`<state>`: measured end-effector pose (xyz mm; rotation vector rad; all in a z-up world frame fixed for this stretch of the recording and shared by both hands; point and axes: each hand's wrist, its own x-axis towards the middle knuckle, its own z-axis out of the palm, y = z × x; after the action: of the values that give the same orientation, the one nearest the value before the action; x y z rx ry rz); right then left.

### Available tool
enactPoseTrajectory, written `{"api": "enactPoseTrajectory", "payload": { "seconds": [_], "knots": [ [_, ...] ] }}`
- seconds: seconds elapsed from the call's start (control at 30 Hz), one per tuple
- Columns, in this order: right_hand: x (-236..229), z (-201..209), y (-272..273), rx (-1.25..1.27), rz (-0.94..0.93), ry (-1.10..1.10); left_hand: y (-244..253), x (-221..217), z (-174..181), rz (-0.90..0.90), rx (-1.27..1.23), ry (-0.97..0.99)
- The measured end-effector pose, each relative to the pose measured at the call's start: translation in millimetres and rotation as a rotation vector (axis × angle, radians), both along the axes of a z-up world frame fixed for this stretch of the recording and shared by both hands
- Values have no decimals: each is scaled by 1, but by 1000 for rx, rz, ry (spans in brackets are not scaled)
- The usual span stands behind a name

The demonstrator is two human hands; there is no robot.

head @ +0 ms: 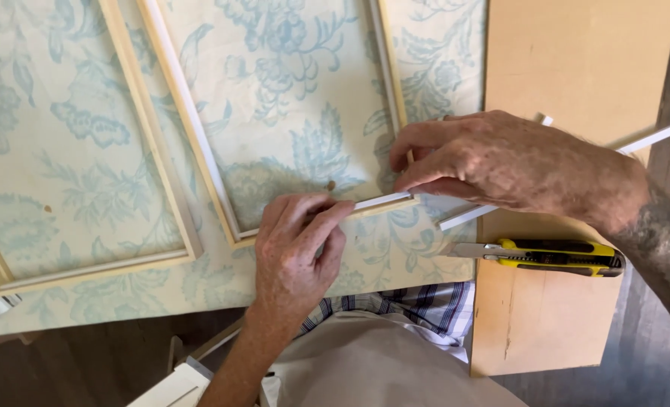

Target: Fitting and cutting plastic strips to size for wooden frames using a utility knife on a workbench.

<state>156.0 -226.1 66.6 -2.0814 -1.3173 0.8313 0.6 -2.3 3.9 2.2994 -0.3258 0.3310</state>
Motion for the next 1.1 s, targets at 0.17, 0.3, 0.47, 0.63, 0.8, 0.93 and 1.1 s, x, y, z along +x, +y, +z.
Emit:
{"api": "enactPoseTrajectory", "payload": {
  "seconds": [0.17, 0.3, 0.47, 0.63, 0.8, 0.93, 1.1],
  "knots": [
    [3, -12, -4, 45, 8, 51, 0, 2, 4, 14, 3, 47],
    [5, -10, -5, 44, 16, 70, -2, 2, 5, 19, 7, 64],
    [6, -1, -3, 41, 39, 86, 0, 2, 9, -24, 90, 98],
    [4, -7, -5, 17, 59, 54, 0, 4, 12, 2, 34, 133],
    [3, -23, -10, 15, 86, 32, -1, 1, 6, 73, 73, 121],
    [4, -17, -5, -29, 73, 36, -1, -1, 3, 78, 66, 130],
    [2, -21, -9, -15, 89, -14, -1, -4, 0, 80, 64, 120]
  ]
}}
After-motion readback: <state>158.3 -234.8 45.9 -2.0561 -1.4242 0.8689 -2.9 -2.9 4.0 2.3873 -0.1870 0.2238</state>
